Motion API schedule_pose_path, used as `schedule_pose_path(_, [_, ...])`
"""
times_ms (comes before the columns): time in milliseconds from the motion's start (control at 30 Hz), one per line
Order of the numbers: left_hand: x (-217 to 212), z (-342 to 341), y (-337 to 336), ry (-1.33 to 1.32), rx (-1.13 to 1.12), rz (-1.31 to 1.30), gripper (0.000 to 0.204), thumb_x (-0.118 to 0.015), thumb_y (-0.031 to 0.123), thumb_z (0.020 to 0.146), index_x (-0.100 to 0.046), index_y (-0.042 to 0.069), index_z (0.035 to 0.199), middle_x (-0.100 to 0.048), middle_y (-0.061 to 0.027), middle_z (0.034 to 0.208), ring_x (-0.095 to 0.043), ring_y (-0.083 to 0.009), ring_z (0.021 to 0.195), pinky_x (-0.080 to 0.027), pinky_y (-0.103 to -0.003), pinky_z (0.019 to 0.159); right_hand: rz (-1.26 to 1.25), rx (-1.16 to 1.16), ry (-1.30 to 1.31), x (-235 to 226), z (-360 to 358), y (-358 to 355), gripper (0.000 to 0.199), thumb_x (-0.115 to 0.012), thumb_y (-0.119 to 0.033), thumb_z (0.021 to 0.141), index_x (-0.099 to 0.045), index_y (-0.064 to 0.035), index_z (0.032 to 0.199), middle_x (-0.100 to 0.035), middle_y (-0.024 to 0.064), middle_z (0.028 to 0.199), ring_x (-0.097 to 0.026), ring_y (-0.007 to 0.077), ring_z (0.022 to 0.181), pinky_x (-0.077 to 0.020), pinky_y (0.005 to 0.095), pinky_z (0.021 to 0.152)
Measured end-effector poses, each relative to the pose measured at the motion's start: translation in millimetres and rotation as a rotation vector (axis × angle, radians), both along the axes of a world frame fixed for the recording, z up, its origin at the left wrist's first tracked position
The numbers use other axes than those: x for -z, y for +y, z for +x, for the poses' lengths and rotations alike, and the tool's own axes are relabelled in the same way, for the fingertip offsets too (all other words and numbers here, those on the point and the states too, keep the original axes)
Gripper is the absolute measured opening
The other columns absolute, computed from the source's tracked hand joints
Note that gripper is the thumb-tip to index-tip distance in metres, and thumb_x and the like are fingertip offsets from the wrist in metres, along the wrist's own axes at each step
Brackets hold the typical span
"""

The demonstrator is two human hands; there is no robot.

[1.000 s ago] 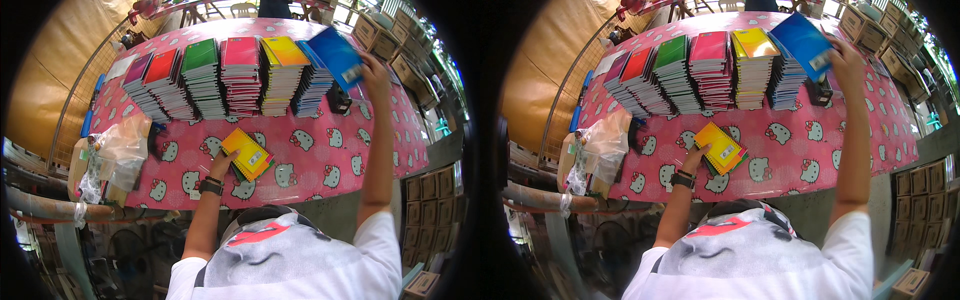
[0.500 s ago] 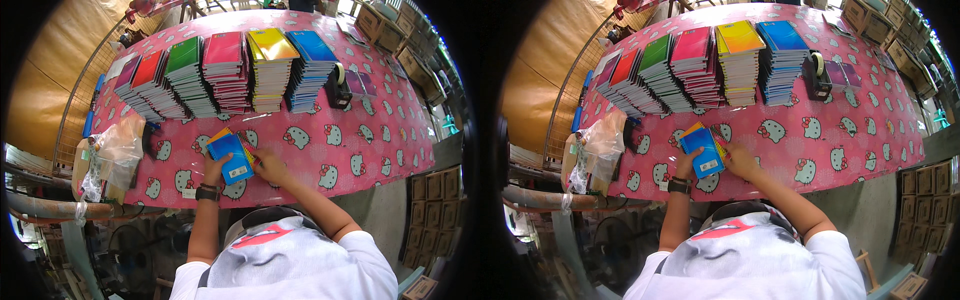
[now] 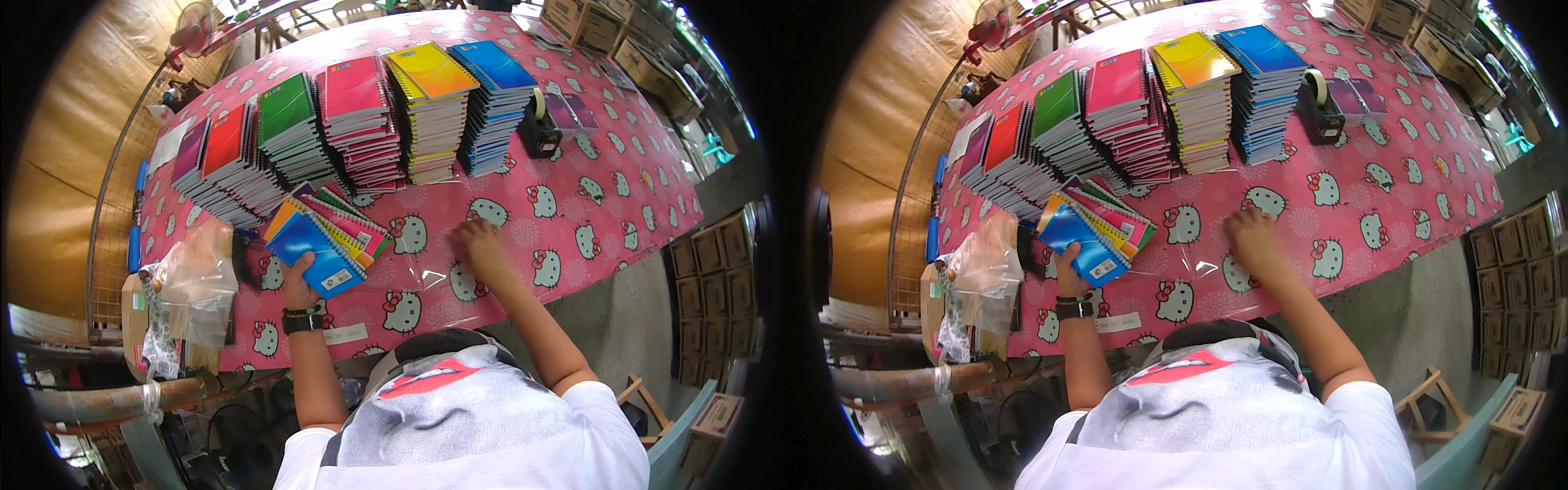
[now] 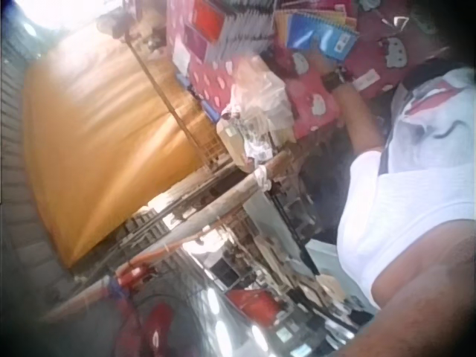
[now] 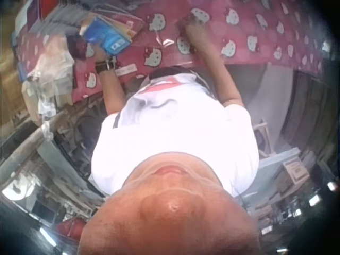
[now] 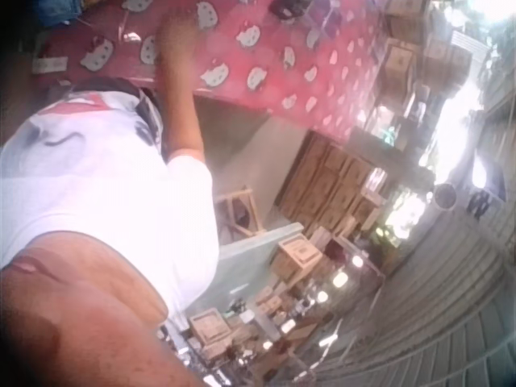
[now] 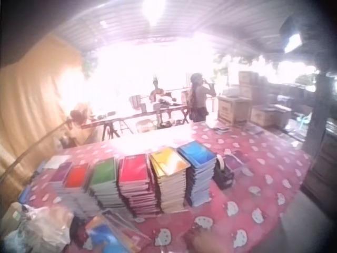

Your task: The person places spiral-bound notebooks into clear plastic bags and seals them with tape. They handle notebooks of various colors, including green, red, yellow, and blue, and use a tape dispenser to secure the bags. The process is repeated for multiple notebooks.

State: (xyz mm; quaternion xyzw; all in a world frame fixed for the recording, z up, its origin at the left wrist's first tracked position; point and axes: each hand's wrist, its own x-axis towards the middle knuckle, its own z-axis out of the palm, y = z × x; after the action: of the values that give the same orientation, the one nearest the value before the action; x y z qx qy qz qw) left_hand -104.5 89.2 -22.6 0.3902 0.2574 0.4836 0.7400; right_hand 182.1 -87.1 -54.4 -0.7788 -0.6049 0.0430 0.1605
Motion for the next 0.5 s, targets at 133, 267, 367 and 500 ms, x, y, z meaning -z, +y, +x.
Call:
schedule_pose_path(133, [-13,-2,5,-0.116,0.017,0.024,0.056,-0.069,0.01,0.071,-0.044,-0.001,0.12,-0.057,-0.0128,0.104,-0.06,-0.0247,0.091,-0.053,-0.036,0.079,0.116,-0.28,0.361,31,-40,38,0.038,-0.066,-0.005,0.063,-0.061,-0.0047,0.101,-0.053,0.0125,0.112,-0.049,0.0316,0.106,-0.0426,0.0362,0.091])
schedule_pose_path(267, [-32,-1,11,-0.12,0.016,0.102,0.057,-0.069,0.011,0.07,-0.044,-0.002,0.119,-0.057,-0.0126,0.103,-0.06,-0.0246,0.09,-0.053,-0.036,0.077,0.037,-0.238,0.189,18,-75,43,0.065,-0.081,-0.031,0.053,-0.059,-0.0051,0.109,-0.05,0.0156,0.116,-0.043,0.0375,0.114,-0.0399,0.042,0.095])
schedule_pose_path(367, [-39,12,5,-0.058,0.041,0.118,0.056,-0.071,0.007,0.068,-0.046,-0.001,0.118,-0.058,-0.0107,0.103,-0.06,-0.0236,0.09,-0.052,-0.035,0.079,-0.01,-0.214,-0.001,-1,-96,30,0.083,-0.083,-0.042,0.049,-0.054,-0.0057,0.118,-0.045,0.0182,0.125,-0.036,0.0418,0.122,-0.0344,0.0431,0.101])
schedule_pose_path(500, [-27,48,-20,0.001,0.137,0.068,0.06,-0.072,0.0,0.066,-0.046,0.002,0.119,-0.058,-0.0092,0.106,-0.059,-0.0214,0.093,-0.05,-0.034,0.083,0.072,-0.103,0.19,11,-76,5,0.1,-0.082,-0.043,0.049,-0.04,-0.0079,0.132,-0.035,0.0202,0.136,-0.031,0.0398,0.127,-0.0272,0.041,0.106])
